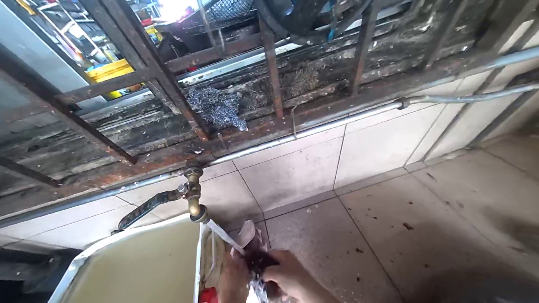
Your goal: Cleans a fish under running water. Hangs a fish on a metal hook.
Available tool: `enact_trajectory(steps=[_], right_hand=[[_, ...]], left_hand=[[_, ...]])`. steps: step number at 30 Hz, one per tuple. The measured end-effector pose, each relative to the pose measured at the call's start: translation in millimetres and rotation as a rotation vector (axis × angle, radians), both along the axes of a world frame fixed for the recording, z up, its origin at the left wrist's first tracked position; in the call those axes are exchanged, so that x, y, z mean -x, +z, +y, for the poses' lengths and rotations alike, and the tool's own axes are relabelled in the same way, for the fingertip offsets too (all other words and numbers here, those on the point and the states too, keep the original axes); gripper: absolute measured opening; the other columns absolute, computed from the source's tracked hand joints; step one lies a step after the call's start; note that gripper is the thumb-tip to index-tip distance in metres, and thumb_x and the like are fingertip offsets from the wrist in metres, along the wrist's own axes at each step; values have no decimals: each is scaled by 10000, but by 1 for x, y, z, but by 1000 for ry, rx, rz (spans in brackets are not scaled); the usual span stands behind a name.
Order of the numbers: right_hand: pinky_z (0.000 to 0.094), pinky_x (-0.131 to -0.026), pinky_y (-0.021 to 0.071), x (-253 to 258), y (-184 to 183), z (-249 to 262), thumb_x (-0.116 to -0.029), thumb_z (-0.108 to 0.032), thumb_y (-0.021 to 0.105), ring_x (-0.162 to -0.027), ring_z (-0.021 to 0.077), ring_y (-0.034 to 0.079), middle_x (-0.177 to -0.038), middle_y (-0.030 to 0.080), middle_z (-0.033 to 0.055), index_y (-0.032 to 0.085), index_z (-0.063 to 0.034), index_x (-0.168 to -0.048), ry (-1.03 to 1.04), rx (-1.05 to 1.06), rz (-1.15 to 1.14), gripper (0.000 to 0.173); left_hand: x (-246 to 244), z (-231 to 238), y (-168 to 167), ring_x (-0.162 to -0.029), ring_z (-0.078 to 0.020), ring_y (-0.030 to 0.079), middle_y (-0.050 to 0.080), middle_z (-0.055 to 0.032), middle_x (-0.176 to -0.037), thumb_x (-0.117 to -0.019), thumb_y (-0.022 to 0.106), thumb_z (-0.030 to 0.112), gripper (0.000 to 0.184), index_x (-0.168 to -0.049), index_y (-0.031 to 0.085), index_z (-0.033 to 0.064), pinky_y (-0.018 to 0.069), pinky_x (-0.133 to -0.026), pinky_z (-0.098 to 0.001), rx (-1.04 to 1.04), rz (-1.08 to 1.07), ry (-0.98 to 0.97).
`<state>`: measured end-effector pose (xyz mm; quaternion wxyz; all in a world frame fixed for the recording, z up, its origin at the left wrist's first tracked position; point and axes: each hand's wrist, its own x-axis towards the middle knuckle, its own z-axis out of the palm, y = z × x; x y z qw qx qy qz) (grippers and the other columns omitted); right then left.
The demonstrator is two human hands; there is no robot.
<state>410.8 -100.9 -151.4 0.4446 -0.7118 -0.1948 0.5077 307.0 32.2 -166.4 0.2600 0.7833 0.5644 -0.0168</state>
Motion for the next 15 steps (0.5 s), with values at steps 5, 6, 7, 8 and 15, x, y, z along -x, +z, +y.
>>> enact_trajectory(steps=[5,6,7,8,15], right_hand=[[558,-918,548,-20,-12,44,-956,-307,624,-1068,294,689,-1164,710,130,661,-136,-1286,-163,120,-144,374],[546,-906,556,-22,-11,42,-954,-300,615,-1052,285,693,-1157,711,125,649,-140,-1299,-137,112,-165,382],[543,-845,565,-18,-9,36,-952,-287,638,-984,293,694,-1120,705,140,659,-123,-1281,-61,95,-133,368],[535,-758,559,-11,-10,29,-934,-265,673,-886,296,684,-1044,700,154,679,-101,-1228,28,77,-77,337],[557,-937,539,2,-18,43,-976,-313,585,-1115,300,673,-1218,691,138,646,-138,-1321,-32,151,-181,392]], left_hand=[[6,9,1,-1172,-430,654,672,-267,-1247,-1065,518,317,506,-1468,484,12,501,-1009,-619,92,-71,38],[7,12,-2,-1167,-433,655,673,-268,-1243,-1055,542,312,512,-1465,486,11,503,-1007,-623,102,-101,44],[8,14,-5,-1164,-431,657,674,-267,-1240,-1053,546,315,514,-1464,487,11,504,-1006,-624,111,-119,46],[8,15,-6,-1160,-432,659,677,-267,-1235,-1056,540,325,512,-1460,495,13,506,-1001,-627,117,-129,50],[9,10,1,-1187,-397,648,665,-243,-1267,-1052,540,273,478,-1462,491,32,499,-1019,-593,148,-140,23]])
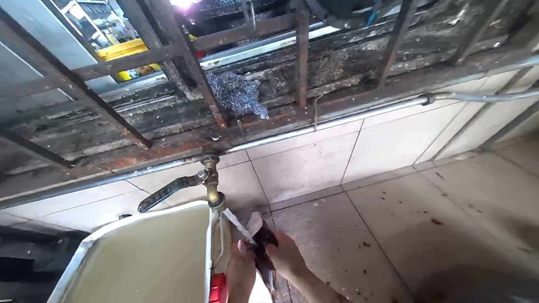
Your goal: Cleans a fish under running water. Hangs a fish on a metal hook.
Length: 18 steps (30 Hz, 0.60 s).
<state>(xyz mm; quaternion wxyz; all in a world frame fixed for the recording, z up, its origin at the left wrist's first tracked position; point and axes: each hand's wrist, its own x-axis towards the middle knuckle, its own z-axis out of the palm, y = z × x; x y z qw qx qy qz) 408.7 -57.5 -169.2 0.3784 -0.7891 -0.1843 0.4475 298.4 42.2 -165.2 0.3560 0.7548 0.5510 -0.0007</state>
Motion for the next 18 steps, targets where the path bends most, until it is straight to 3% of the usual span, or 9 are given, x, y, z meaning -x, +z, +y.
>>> enact_trajectory(steps=[3,5,7,8,11,13,15,17,18], right_hand=[[559,-734,573,-2,1,-12,-926,-255,682,-927,330,698,-1090,705,172,697,-103,-1207,78,2,173,319],[548,-796,568,-12,0,-5,-939,-286,641,-970,298,696,-1097,707,139,700,-130,-1192,31,21,48,303],[565,-979,526,0,4,0,-1007,-328,547,-1156,310,666,-1241,692,144,619,-154,-1374,73,27,-87,412],[579,-998,514,8,5,-5,-1025,-349,531,-1180,328,658,-1257,685,159,600,-143,-1392,136,20,-108,426],[600,-959,518,-8,15,-26,-995,-357,596,-1124,333,666,-1188,703,159,690,-119,-1255,235,52,-105,365],[588,-964,516,-30,40,-32,-1014,-332,559,-1162,341,656,-1237,685,159,623,-125,-1334,251,174,-229,387],[592,-959,516,-33,59,-35,-976,-203,587,-1230,390,610,-1358,596,203,466,-86,-1465,309,326,-401,517],[692,-1051,407,-21,62,-44,-896,-113,684,-1427,478,402,-1553,400,269,359,-70,-1563,362,408,-501,743],[718,-1074,371,-8,60,-48,-886,-151,714,-1465,493,344,-1600,344,274,348,-111,-1592,372,357,-526,796]], left_hand=[[3,0,-3,-1153,-391,665,680,-236,-1234,-1050,557,295,477,-1447,500,36,514,-999,-587,9,14,13],[4,-3,-8,-1151,-394,665,677,-236,-1239,-1035,582,292,496,-1454,490,43,516,-992,-593,9,7,-6],[2,0,-7,-1188,-389,650,652,-235,-1294,-1039,575,275,501,-1468,463,42,509,-1010,-581,3,21,-12],[0,1,-5,-1219,-385,633,634,-236,-1328,-1046,565,269,503,-1478,453,35,497,-1033,-573,7,19,-8],[2,2,-3,-1231,-385,623,632,-253,-1320,-1021,614,256,560,-1488,438,3,482,-1057,-563,43,-24,37],[2,0,-3,-1245,-384,613,624,-257,-1331,-1018,632,261,587,-1498,420,-3,477,-1061,-559,59,-46,60],[-1,2,-5,-1253,-379,606,618,-251,-1343,-1014,637,243,579,-1497,430,2,471,-1064,-563,55,-53,56],[-3,6,-7,-1254,-372,608,619,-244,-1347,-1007,641,219,566,-1495,444,12,474,-1065,-560,58,-41,25],[-3,9,-7,-1258,-366,605,618,-241,-1350,-1001,644,202,559,-1489,451,10,472,-1072,-551,63,-48,13]])
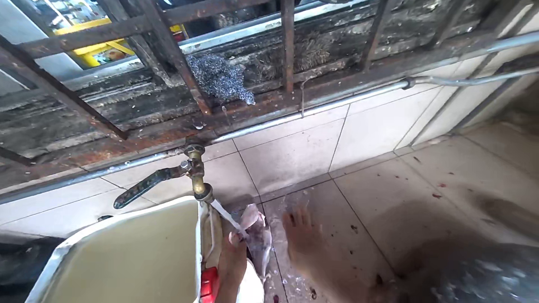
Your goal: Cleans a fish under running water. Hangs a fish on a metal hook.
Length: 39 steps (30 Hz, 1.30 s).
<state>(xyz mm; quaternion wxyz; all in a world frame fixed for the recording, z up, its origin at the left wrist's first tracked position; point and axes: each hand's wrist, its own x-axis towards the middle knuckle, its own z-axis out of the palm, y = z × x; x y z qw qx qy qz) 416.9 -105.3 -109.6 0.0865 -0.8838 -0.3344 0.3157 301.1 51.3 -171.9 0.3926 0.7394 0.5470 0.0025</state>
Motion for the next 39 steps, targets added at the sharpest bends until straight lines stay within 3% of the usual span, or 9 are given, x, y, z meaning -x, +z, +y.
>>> enact_trajectory(steps=[4,7,12,16,24,28,33,36,39], right_hand=[[648,-949,514,63,-55,7,-955,-562,633,-1195,452,622,-1418,565,264,387,-207,-1595,28,-189,408,772],[598,-1011,491,77,-88,20,-1043,-408,564,-1174,408,639,-1245,657,259,589,-7,-1362,-3,-321,504,513],[593,-882,535,76,-90,18,-1031,-278,535,-1018,395,693,-1032,704,229,636,-13,-1222,106,-344,400,342],[614,-920,512,50,-77,40,-1059,-409,512,-1060,400,667,-1116,678,243,642,8,-1205,310,-194,476,460],[419,-636,542,37,-87,43,-1073,-374,515,-651,221,643,-818,662,118,628,-41,-1171,291,-176,739,365],[446,-640,541,40,-84,41,-1063,-310,506,-682,240,655,-846,676,131,642,-48,-1163,298,-182,720,312],[617,-902,495,55,-87,31,-1040,-281,491,-1064,388,666,-1060,703,219,705,-12,-1071,325,-306,481,346],[604,-888,510,48,-79,4,-1053,-220,469,-1021,384,685,-1032,712,222,707,-9,-1100,340,-408,486,321],[541,-906,543,-11,-33,-26,-1049,-227,519,-999,329,692,-1062,708,192,683,-35,-1189,53,-399,332,288]], left_hand=[[3,6,1,-1252,-376,605,614,-251,-1347,-988,659,193,587,-1499,432,15,480,-1057,-564,37,-9,10],[-1,4,1,-1259,-382,599,610,-251,-1352,-990,654,209,586,-1501,435,22,476,-1053,-576,39,-14,46],[-4,1,-2,-1006,-387,679,642,-268,-1211,-987,658,210,582,-1493,429,36,569,-811,-570,113,-40,158],[-4,5,-3,-1118,-398,651,630,-269,-1269,-970,672,193,593,-1487,436,25,538,-917,-591,102,-9,127],[-1,5,-7,-1134,-397,634,624,-271,-1265,-969,674,206,575,-1467,456,17,522,-934,-589,113,-26,102],[-1,7,-6,-1093,-383,648,630,-260,-1262,-974,673,209,574,-1476,457,33,535,-903,-574,116,-12,114],[-1,4,-6,-1043,-396,652,626,-273,-1241,-958,696,189,583,-1467,458,35,546,-842,-581,123,-33,139],[-2,4,-7,-1088,-404,645,619,-270,-1270,-943,717,178,610,-1476,454,43,547,-853,-596,142,-66,165],[-1,7,-8,-1017,-396,663,627,-271,-1233,-949,712,173,596,-1469,453,37,568,-782,-580,149,-96,159]])
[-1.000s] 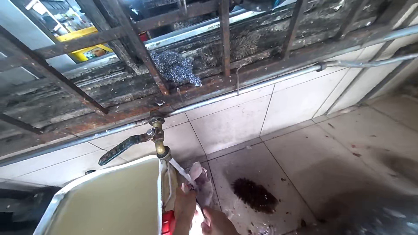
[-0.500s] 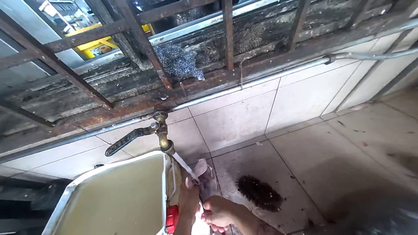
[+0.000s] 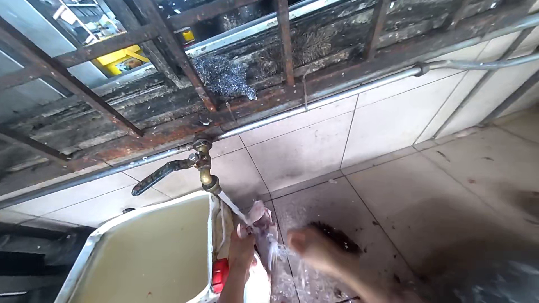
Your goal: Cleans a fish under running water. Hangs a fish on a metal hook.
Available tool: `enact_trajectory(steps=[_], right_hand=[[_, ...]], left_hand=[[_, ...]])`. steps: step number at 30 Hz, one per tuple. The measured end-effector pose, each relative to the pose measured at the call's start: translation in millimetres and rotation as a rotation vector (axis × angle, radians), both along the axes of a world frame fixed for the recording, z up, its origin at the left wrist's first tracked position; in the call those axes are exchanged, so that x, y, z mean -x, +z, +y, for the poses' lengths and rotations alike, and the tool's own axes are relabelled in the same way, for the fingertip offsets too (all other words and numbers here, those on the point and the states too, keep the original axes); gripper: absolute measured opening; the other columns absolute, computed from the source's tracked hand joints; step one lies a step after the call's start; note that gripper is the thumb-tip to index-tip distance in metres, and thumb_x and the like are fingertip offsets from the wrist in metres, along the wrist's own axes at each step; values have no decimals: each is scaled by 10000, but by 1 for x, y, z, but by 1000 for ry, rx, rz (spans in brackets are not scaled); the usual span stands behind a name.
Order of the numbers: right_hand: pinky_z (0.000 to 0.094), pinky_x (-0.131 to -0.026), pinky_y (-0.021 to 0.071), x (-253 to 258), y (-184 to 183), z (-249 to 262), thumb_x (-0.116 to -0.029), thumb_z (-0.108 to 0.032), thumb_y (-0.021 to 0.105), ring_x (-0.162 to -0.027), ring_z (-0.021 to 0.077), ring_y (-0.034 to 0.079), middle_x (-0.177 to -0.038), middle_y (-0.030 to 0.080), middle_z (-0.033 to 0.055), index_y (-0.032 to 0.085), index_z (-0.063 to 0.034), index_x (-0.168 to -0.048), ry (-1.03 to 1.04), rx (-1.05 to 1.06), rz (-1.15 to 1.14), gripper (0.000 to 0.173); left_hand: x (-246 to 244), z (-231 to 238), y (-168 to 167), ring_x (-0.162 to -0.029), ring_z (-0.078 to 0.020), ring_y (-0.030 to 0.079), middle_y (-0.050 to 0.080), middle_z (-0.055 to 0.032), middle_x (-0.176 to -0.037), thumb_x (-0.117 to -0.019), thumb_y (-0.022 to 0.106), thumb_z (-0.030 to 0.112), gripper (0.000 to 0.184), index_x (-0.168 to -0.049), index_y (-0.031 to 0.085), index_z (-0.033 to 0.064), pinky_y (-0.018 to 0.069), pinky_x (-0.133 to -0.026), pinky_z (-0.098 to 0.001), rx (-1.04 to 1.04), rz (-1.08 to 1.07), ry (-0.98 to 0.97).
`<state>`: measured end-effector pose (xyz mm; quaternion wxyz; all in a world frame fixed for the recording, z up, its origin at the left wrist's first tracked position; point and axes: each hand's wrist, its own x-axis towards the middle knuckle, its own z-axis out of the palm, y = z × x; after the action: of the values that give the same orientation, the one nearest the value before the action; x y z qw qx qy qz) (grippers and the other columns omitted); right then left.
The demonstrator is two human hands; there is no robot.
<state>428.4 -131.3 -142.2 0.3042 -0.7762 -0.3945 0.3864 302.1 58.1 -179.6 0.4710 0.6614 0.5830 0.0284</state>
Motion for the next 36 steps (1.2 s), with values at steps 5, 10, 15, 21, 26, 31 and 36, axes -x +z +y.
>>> enact_trajectory(steps=[5,10,15,21,26,31,36], right_hand=[[663,-1011,456,-21,27,5,-934,-177,650,-1316,463,518,-1448,524,254,441,-98,-1538,72,366,-420,643],[640,-946,509,90,-41,42,-1021,-346,564,-1142,434,656,-1233,670,252,569,-79,-1408,144,143,10,470],[549,-892,556,89,-73,36,-1016,-207,576,-972,354,714,-1015,724,207,695,3,-1118,86,-87,92,262],[638,-888,516,69,-46,51,-1017,-172,557,-1045,440,678,-1040,703,254,680,25,-1069,469,55,-113,238],[635,-869,510,69,-44,51,-1029,-243,520,-1029,430,683,-1009,705,250,689,22,-1041,444,71,-98,314],[532,-793,536,76,-53,33,-1002,-227,529,-877,320,694,-910,705,182,707,-2,-1006,97,-108,133,287],[454,-875,589,-43,-3,-9,-1028,-300,590,-1014,267,701,-1182,690,165,571,-55,-1388,-535,-27,-71,436]], left_hand=[[-2,0,1,-928,-380,659,622,-271,-1201,-936,704,142,604,-1475,445,55,561,-709,-553,24,-3,24],[-1,-7,8,-1099,-395,639,618,-271,-1268,-935,717,131,611,-1473,447,23,541,-879,-585,8,-39,30],[3,-7,3,-1096,-380,643,631,-260,-1246,-933,723,150,593,-1449,465,13,544,-883,-572,-7,-25,13],[5,-6,0,-1096,-384,643,626,-259,-1267,-937,716,145,596,-1464,461,34,543,-878,-576,15,-23,-12],[5,-4,0,-1145,-390,630,627,-263,-1265,-933,716,167,586,-1444,474,14,527,-931,-590,18,-11,-34],[6,-3,-3,-1140,-399,628,616,-267,-1285,-929,720,152,613,-1469,457,30,538,-897,-604,28,-36,-13],[7,-5,-1,-1063,-390,644,626,-260,-1246,-909,726,136,604,-1452,480,36,553,-813,-588,32,-28,-3]])
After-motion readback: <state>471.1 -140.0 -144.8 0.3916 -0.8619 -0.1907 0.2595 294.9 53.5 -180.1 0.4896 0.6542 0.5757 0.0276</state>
